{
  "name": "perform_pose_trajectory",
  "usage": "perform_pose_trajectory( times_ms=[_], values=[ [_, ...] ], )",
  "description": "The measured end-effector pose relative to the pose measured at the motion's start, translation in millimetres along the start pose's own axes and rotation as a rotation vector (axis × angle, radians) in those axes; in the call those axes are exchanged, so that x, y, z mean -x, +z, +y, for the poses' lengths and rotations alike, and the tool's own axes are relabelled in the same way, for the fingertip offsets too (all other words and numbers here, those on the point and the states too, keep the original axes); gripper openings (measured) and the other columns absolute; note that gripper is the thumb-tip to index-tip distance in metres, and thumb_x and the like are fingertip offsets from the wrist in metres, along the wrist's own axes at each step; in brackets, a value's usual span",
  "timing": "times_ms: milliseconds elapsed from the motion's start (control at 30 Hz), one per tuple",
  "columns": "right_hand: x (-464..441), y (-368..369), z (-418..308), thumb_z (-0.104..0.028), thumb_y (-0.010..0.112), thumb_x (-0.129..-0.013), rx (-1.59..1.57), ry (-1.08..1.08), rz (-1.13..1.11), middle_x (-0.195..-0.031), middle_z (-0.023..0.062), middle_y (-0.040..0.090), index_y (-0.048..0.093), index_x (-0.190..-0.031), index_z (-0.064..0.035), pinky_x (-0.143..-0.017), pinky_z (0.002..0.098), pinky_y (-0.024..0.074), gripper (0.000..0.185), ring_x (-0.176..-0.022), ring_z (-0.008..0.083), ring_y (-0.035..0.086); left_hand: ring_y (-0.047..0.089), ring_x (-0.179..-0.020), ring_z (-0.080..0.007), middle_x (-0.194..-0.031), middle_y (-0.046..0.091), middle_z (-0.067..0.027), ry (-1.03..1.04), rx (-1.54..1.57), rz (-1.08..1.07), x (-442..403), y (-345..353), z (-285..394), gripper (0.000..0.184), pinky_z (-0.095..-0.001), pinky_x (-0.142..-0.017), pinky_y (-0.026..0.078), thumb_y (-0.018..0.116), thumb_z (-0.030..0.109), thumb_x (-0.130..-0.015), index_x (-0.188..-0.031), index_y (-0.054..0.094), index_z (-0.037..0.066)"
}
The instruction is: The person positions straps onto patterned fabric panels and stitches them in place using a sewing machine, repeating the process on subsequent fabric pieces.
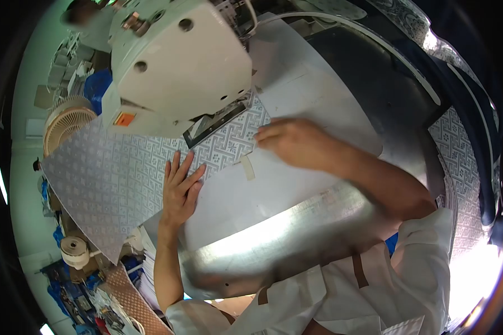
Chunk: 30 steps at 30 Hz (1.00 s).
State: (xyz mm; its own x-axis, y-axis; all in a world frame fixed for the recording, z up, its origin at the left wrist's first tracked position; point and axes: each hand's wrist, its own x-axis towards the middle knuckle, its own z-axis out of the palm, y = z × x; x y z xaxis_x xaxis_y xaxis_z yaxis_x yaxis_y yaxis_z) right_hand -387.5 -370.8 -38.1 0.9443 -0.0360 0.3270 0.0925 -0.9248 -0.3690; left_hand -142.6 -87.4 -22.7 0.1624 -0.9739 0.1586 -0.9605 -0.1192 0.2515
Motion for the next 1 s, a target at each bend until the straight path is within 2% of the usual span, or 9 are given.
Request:
perform_pose_trajectory(
  times_ms=[67, 200, 633, 767, 867, 1000],
  values=[
    [2, -10, 28, 0.004, 0.067, -0.084, -0.201, -0.163, 0.067, -0.120, 0.0075, 0.075, 0.078, -0.106, -0.0040, -0.108, 0.0401, 0.0527, 0.025, -0.120, 0.0236, 0.068, 0.031, -0.155, -0.0394, -0.162, 0.047, -0.0094, -0.006, -0.004, 0.002, 3, 0, -1, 0.035, -0.0589, -0.125, 0.016, 0.061, 0.022, -0.102, -0.135, 0.071, 0.022],
    [6, -14, 37, 0.008, 0.071, -0.083, -0.327, -0.113, 0.144, -0.114, 0.0064, 0.076, 0.079, -0.099, -0.0040, -0.108, 0.0411, 0.0527, 0.021, -0.116, 0.0229, 0.070, 0.031, -0.155, -0.0396, -0.162, 0.047, -0.0090, 0.003, -0.020, 0.002, 2, 0, -1, 0.035, -0.0590, -0.125, 0.017, 0.061, 0.021, -0.102, -0.135, 0.071, 0.022],
    [11, -3, 42, 0.006, 0.070, -0.084, -0.219, -0.168, 0.263, -0.108, 0.0054, 0.076, 0.080, -0.097, -0.0037, -0.109, 0.0434, 0.0516, 0.019, -0.114, 0.0207, 0.071, 0.031, -0.155, -0.0403, -0.161, 0.047, -0.0110, 0.014, 0.000, -0.015, -1, -3, 5, 0.035, -0.0564, -0.126, 0.017, 0.061, 0.020, -0.101, -0.134, 0.072, 0.020],
    [12, -3, 42, 0.004, 0.069, -0.083, -0.248, -0.141, 0.260, -0.107, 0.0045, 0.076, 0.080, -0.096, -0.0043, -0.112, 0.0428, 0.0491, 0.019, -0.115, 0.0203, 0.070, 0.030, -0.155, -0.0403, -0.161, 0.046, -0.0139, 0.061, 0.008, -0.030, -2, -3, 2, 0.036, -0.0552, -0.127, 0.015, 0.058, 0.018, -0.102, -0.136, 0.070, 0.017],
    [11, -8, 42, 0.002, 0.068, -0.081, -0.295, -0.169, 0.168, -0.106, 0.0047, 0.076, 0.080, -0.095, -0.0044, -0.115, 0.0419, 0.0466, 0.019, -0.116, 0.0199, 0.069, 0.029, -0.156, -0.0401, -0.162, 0.045, -0.0168, 0.094, 0.000, -0.028, -3, -2, 0, 0.038, -0.0542, -0.127, 0.014, 0.054, 0.017, -0.105, -0.141, 0.066, 0.016],
    [13, -6, 44, 0.002, 0.067, -0.081, -0.300, -0.175, 0.166, -0.105, 0.0051, 0.075, 0.080, -0.095, -0.0046, -0.116, 0.0415, 0.0457, 0.020, -0.117, 0.0195, 0.069, 0.029, -0.156, -0.0404, -0.161, 0.046, -0.0146, 0.056, 0.042, 0.004, -2, 0, 2, 0.034, -0.0538, -0.127, 0.014, 0.057, 0.020, -0.104, -0.134, 0.071, 0.016]
  ],
)
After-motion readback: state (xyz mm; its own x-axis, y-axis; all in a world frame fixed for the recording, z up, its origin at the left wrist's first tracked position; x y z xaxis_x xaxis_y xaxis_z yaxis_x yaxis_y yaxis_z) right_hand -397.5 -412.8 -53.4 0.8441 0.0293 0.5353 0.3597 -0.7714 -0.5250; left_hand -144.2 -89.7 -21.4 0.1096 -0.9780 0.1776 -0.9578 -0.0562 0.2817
